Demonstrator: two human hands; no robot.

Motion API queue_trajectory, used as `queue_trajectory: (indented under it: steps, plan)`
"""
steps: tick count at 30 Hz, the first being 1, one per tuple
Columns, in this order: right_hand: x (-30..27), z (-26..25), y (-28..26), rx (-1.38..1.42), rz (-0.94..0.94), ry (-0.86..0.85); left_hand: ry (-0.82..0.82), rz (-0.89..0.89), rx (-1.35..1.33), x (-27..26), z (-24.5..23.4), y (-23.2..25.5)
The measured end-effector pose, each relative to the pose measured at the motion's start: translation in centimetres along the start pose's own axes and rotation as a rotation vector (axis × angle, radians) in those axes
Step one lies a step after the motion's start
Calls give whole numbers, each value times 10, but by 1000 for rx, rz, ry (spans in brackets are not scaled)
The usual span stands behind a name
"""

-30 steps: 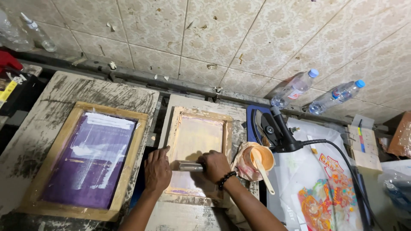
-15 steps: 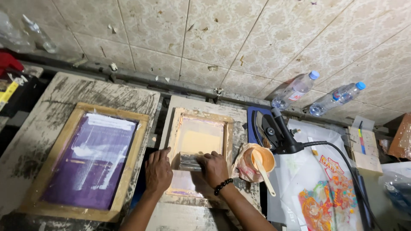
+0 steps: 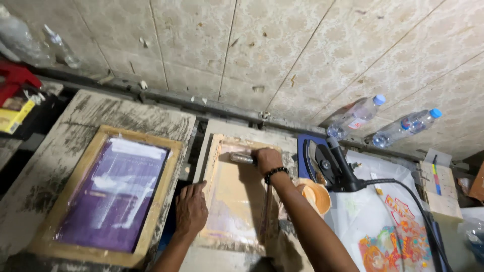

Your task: The person uses a squeegee to spread orange ink across a screen printing frame. They repeatedly pull the ink across the mesh to coat the surface evenly.

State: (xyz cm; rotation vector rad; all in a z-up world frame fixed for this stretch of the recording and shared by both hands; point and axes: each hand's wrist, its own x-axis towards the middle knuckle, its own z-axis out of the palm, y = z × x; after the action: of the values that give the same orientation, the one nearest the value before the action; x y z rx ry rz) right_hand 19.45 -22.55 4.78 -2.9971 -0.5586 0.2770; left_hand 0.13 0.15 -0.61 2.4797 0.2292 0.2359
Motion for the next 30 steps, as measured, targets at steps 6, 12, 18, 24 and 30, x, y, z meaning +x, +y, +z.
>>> queue_trajectory:
  steps: [6,12,18,24,30]
  plan:
    - [-21,37,-2,-182,-83,-6,73,27,58,-7,1,1]
    - [-84,36,-31,-143,-76,8,22,6,30,-9,-5,6]
    - [-126,29,-53,-62,-38,-5,-6,-18,17,-9,-11,10]
    - [-153,35,-90,72,69,-19,36,8,49,-8,5,0]
    - [-143,31,-109,313,158,-97,-16,20,30,-8,5,-6]
